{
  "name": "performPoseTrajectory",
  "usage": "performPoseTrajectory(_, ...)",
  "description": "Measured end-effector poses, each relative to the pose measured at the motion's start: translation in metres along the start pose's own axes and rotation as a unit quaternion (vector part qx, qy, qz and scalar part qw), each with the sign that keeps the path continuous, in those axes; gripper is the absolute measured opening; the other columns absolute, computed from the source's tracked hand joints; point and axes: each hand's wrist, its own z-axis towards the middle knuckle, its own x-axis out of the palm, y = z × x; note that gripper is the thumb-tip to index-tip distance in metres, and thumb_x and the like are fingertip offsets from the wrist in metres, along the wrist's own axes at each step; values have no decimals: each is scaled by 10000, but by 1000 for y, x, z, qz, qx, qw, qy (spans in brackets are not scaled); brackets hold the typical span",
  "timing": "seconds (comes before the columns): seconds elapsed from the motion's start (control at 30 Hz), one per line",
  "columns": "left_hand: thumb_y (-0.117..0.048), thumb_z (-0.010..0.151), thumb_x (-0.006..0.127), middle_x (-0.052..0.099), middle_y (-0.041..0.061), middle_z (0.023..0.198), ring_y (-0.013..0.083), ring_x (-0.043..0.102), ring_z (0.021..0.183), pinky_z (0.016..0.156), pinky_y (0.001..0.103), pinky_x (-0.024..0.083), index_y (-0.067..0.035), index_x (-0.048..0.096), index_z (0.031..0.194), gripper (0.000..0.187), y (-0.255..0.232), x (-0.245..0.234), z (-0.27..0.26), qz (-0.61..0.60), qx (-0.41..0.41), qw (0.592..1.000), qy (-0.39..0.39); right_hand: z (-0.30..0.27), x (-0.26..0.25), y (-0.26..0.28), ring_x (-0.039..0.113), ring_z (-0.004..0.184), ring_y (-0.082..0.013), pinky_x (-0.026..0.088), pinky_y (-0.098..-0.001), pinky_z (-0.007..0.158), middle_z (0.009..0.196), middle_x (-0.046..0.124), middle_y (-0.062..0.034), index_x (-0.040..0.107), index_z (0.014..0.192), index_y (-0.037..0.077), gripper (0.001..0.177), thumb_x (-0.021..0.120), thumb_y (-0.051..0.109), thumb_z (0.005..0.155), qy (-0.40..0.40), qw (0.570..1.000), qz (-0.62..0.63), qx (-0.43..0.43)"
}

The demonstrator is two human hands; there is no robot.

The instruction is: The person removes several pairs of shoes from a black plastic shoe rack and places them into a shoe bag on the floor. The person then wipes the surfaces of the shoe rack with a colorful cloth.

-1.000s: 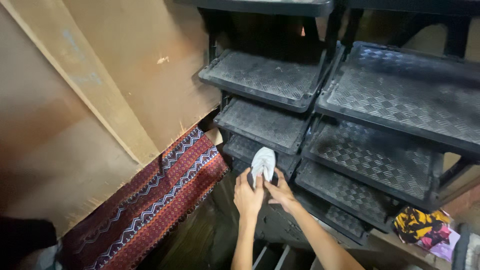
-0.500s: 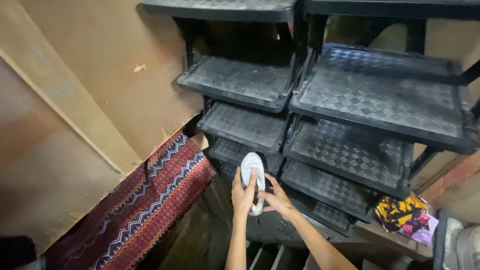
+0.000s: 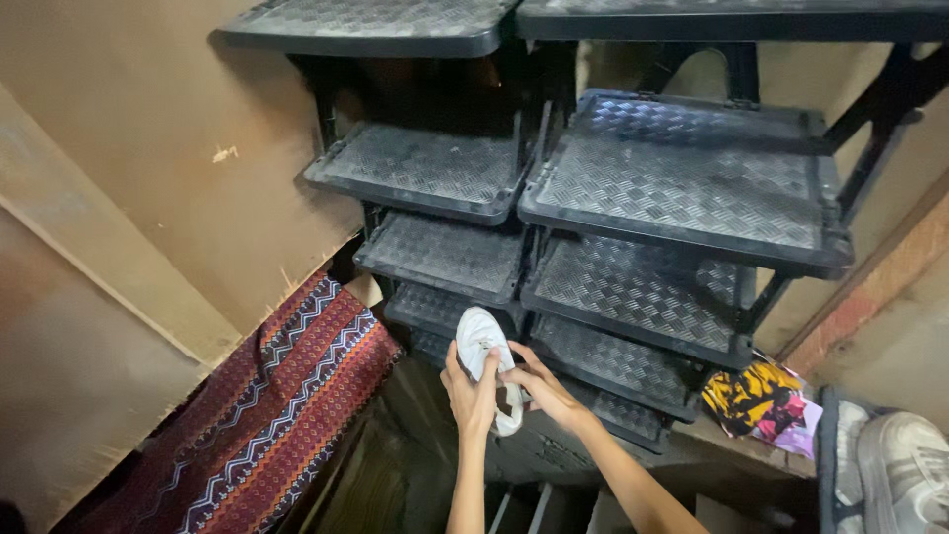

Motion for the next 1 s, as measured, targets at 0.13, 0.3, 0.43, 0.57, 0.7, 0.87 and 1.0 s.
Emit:
performPoseTrajectory(0.13, -558, 793, 709, 427, 195, 1487, 385, 507, 1347, 1080, 467, 433, -157, 389, 1545, 911, -1, 8, -11, -36, 10, 999, 3, -10, -8, -1, 479, 1386, -304, 453, -544, 1023, 1473, 532, -113, 304, 1578, 323, 812, 574, 505, 834, -2, 1000, 19, -16)
performPoseTrajectory(0.3, -500, 816, 691, 466, 207, 1446, 367, 514, 1341, 1095, 449, 422, -126, 408, 1533, 857, 2, 21, -32, -47, 30, 998, 16, -16, -22, 1, 379, 1431, -332, 401, -610, 1076, 1564, 417, -68, 329, 1576, 326, 790, 523, 591, 858, -40, 998, 52, 1)
performPoseTrajectory(0.43, -488, 803, 692, 426, 191, 1474, 365, 507, 1350, 1087, 457, 436, -142, 394, 1535, 863, -6, 32, -54, -59, 17, 997, 46, -25, -33, -2, 444, 1430, -314, 348, -490, 1148, 1525, 491, -150, 308, 1585, 265, 795, 555, 589, 902, -71, 996, 33, -45)
performPoseTrajectory(0.57, -484, 803, 696, 391, 164, 1509, 363, 488, 1365, 1087, 468, 433, -162, 372, 1541, 868, -15, 41, -72, -50, 7, 996, 76, -36, -47, -8, 499, 1383, -298, 351, -399, 1155, 1455, 538, -192, 312, 1598, 239, 784, 563, 545, 922, -102, 993, 28, -44)
performPoseTrajectory(0.7, -466, 811, 713, 405, 187, 1498, 374, 499, 1364, 1094, 466, 433, -141, 370, 1538, 867, -16, 58, -82, -46, 37, 994, 89, -48, -64, -18, 533, 1350, -292, 372, -392, 1140, 1424, 582, -197, 319, 1592, 217, 761, 561, 516, 935, -124, 991, 19, -48)
performPoseTrajectory(0.87, -471, 809, 702, 439, 182, 1478, 369, 499, 1360, 1093, 458, 430, -149, 379, 1533, 855, -12, 78, -98, -39, 53, 991, 118, -60, -86, -39, 528, 1334, -239, 381, -361, 1121, 1452, 542, -120, 324, 1579, 187, 727, 566, 478, 959, -152, 985, 28, -78)
performPoseTrajectory(1.0, -464, 810, 720, 423, 194, 1484, 380, 486, 1357, 1092, 467, 418, -134, 383, 1524, 856, -12, 93, -111, -24, 71, 987, 140, -70, -106, -58, 563, 1249, -238, 413, -344, 1073, 1354, 610, -152, 358, 1568, 171, 702, 567, 465, 966, -183, 979, 25, -81)
